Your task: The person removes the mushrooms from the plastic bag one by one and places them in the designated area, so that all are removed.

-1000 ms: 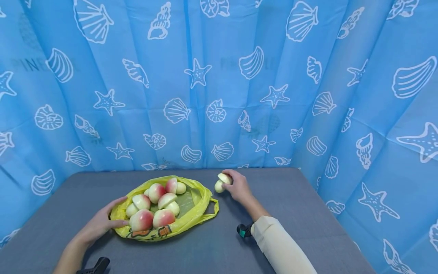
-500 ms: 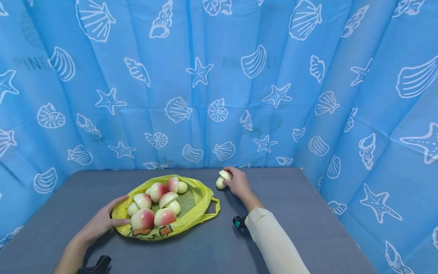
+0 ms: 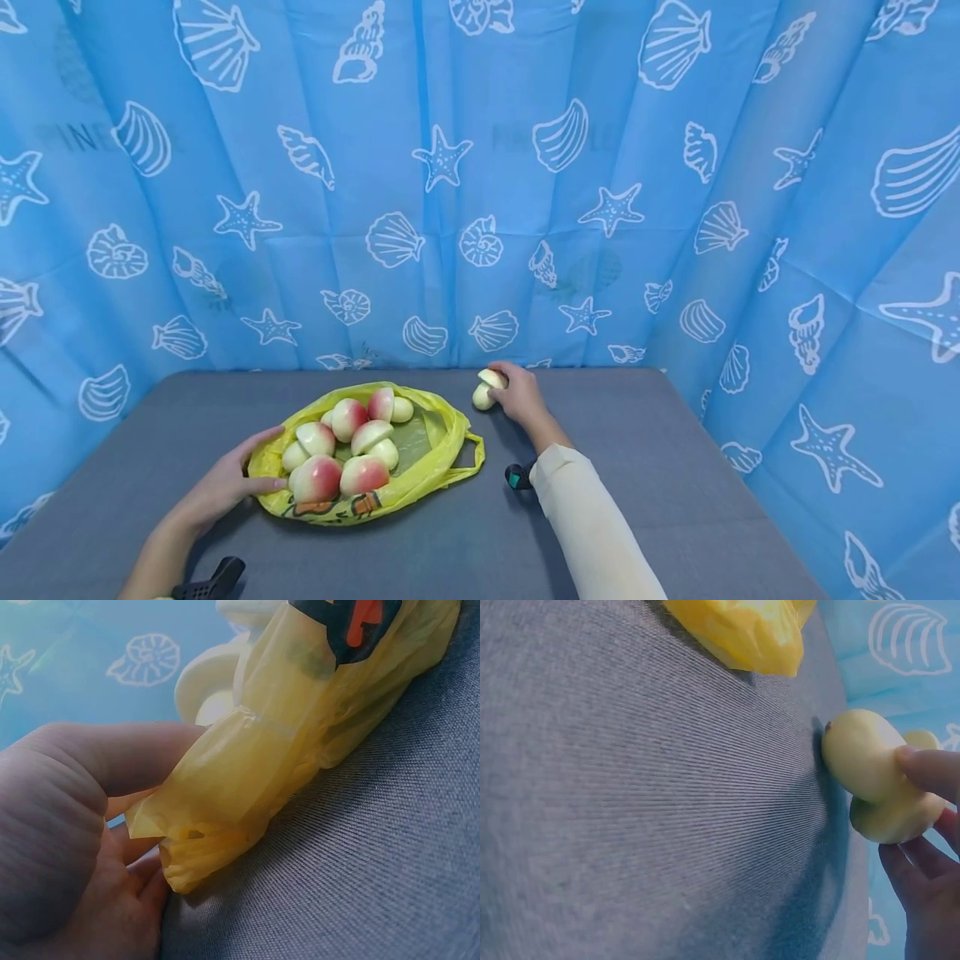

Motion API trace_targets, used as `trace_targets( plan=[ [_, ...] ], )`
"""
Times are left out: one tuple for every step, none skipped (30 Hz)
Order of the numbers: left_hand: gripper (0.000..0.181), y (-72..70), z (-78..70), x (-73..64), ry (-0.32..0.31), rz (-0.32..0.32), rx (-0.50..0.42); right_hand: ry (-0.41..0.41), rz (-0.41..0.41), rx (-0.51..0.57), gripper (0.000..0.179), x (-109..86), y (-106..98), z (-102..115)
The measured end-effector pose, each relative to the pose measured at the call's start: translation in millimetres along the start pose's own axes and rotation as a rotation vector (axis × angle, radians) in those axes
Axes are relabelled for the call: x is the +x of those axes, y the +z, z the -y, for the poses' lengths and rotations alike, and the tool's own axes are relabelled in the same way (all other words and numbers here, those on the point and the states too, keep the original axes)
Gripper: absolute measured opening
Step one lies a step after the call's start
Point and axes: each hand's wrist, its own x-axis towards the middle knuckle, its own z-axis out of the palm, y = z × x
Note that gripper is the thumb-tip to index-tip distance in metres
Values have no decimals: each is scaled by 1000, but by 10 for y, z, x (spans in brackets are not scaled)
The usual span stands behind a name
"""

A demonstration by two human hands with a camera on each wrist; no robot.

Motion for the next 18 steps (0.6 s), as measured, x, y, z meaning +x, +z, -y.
trace_targets(
  plan=[
    [93,-1,1,2,2,0,0,-1,4,-7,44,1,-6,-1],
    [93,-3,0,3,2,2,-2,-1,10,-9,44,4,-10,-2],
    [92,-4,1,4,2,4,-5,-1,14,-13,43,6,-15,0],
    [92,-4,1,5,3,5,-6,-2,16,-22,43,6,-17,-2],
    [92,-5,-1,6,3,5,-8,0,19,-24,43,5,-19,-1],
    [92,-5,-4,6,7,8,-4,-2,18,-26,42,4,-21,2],
    [92,-5,-6,5,7,8,-5,1,18,-26,42,1,-22,6],
    [92,-6,-8,4,6,9,-5,-2,16,-25,42,-1,-23,9],
    [92,-5,-7,4,6,8,-5,-5,12,-27,42,-4,-25,13],
    [92,-5,-9,2,6,8,-2,-8,8,-28,42,-7,-26,15],
    [92,-5,-10,1,5,8,1,-9,4,-26,42,-10,-27,16],
    [92,-4,-10,0,6,9,2,-9,0,-25,41,-12,-27,16],
    [92,-3,-10,-1,2,7,0,-9,-4,-23,41,-15,-27,14],
    [92,-2,-9,0,1,7,2,-11,-7,-22,42,-18,-27,11],
    [92,-1,-10,1,0,7,4,-11,-10,-21,42,-21,-27,7],
    [92,-1,-12,1,-1,8,4,-10,-13,-18,42,-23,-27,2],
    [92,0,-14,1,-2,7,6,-9,-17,-14,42,-25,-28,-1],
    [92,0,-15,2,-4,7,7,-9,-21,-12,42,-29,-31,-6]
  ],
)
